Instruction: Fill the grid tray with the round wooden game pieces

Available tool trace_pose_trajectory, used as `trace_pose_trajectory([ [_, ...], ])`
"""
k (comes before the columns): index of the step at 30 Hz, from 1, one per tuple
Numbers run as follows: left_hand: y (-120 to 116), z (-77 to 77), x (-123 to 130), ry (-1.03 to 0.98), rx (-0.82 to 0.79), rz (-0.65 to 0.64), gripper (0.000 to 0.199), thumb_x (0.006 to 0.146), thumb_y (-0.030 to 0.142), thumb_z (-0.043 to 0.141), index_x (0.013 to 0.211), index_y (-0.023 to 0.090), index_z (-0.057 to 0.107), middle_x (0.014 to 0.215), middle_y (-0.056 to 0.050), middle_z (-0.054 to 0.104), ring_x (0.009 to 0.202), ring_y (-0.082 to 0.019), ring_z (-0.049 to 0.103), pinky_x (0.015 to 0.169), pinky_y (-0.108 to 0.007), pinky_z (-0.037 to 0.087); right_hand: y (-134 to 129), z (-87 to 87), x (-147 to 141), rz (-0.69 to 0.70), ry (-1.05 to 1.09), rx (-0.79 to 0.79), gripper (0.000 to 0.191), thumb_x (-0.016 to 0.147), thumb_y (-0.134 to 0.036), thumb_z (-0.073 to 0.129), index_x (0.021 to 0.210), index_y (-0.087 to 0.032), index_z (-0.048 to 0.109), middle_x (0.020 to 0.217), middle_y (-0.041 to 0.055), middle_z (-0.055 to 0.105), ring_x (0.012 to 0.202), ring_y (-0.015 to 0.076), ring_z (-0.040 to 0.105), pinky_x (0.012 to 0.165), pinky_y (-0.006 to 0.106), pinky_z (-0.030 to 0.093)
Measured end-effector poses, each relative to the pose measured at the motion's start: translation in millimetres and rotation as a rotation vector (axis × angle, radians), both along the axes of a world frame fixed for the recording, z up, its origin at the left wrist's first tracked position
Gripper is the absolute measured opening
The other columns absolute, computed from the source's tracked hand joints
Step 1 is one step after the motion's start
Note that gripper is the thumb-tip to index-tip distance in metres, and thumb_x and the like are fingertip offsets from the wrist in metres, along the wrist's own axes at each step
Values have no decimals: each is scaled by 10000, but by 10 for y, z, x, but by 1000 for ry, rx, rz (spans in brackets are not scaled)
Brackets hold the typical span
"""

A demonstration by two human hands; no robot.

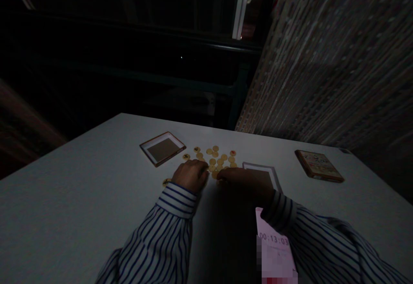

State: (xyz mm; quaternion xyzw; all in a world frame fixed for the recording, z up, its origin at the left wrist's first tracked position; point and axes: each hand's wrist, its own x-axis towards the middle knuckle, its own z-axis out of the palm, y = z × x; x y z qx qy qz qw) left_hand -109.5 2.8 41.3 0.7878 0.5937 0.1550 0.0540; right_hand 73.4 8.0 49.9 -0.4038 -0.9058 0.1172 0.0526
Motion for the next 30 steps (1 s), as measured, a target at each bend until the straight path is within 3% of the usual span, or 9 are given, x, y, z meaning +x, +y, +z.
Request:
trace_pose_trajectory([
  [13, 8, -64, 75, -3, -3, -74, 269, 763, 216, 470, 975, 175, 629, 984, -85, 650, 939, -208, 571, 833, -359, 435, -12, -113, 4, 74, -146, 198, 182, 844, -202, 407, 903, -160, 575, 845, 66, 598, 710, 139, 532, 602, 251, 372],
  [23, 29, -134, 117, 14, 56, -159, 251, 791, 228, 464, 953, 192, 653, 988, -75, 652, 925, -223, 561, 805, -368, 426, -180, 91, 51, 144, -269, 151, 185, 824, -150, 437, 869, -173, 614, 849, 66, 610, 720, 156, 560, 593, 259, 376],
  [30, 62, -231, 209, 114, 90, -164, 214, 810, 252, 468, 901, 243, 662, 1045, -28, 647, 951, -236, 531, 789, -397, 394, -124, 40, 149, 46, -178, 183, 214, 863, -259, 408, 868, -178, 606, 854, 57, 607, 697, 140, 548, 576, 252, 346],
])
